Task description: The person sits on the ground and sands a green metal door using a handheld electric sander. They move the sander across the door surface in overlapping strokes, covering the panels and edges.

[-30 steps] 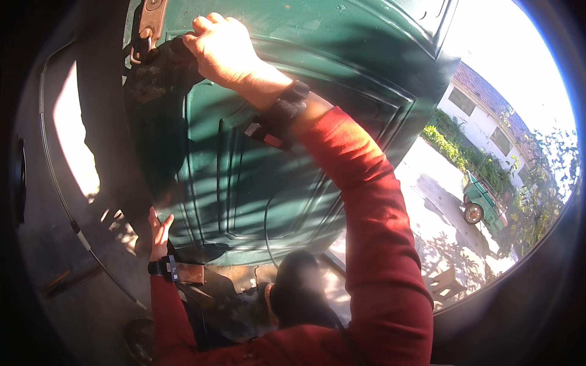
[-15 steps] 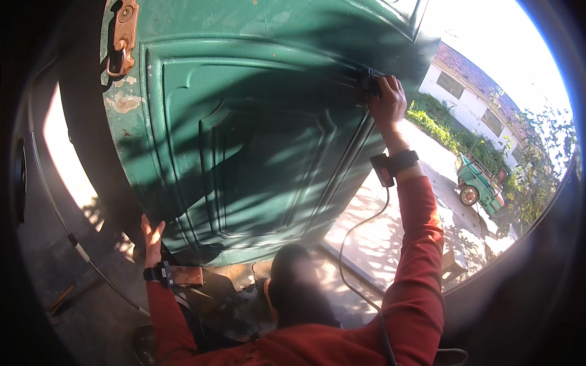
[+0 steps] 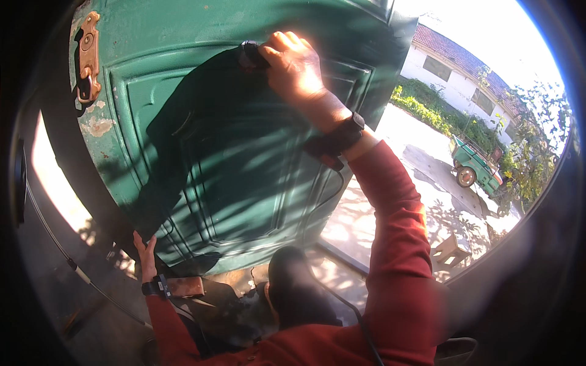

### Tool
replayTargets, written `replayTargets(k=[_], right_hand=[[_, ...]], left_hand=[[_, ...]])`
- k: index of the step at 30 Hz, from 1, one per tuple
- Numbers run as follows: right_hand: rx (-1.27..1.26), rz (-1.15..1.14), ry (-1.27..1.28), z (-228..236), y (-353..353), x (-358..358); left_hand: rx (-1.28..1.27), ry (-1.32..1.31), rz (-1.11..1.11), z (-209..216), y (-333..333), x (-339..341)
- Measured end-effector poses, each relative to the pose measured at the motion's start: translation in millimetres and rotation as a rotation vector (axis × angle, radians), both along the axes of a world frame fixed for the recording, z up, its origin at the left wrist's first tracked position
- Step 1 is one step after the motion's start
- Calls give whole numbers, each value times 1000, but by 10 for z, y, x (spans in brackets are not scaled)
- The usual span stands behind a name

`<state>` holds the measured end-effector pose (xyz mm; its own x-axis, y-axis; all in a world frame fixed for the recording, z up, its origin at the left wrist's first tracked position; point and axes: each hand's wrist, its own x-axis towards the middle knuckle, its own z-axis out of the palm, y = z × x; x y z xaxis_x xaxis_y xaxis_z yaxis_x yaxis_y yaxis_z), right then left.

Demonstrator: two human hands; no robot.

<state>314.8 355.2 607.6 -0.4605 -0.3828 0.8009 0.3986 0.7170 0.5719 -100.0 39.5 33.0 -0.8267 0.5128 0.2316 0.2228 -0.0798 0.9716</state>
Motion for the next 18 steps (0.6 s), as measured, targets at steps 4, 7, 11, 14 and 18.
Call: replayTargets(k=[4, 7, 11, 14, 18], right_hand=[[-54, -117, 63, -39, 385, 659], [-144, -246, 179, -146, 770, 1284], [-358, -448, 348, -221, 1135, 1918], [-261, -491, 296, -198, 1168, 2014], [-207, -503, 187, -125, 850, 1671]], left_hand=[[1, -3, 0, -33, -7, -25], [3, 50, -21, -91, -51, -16], [-17, 153, -14, -132, -70, -26], [48, 77, -41, -122, -48, -4], [67, -8, -27, -25, -25, 73]])
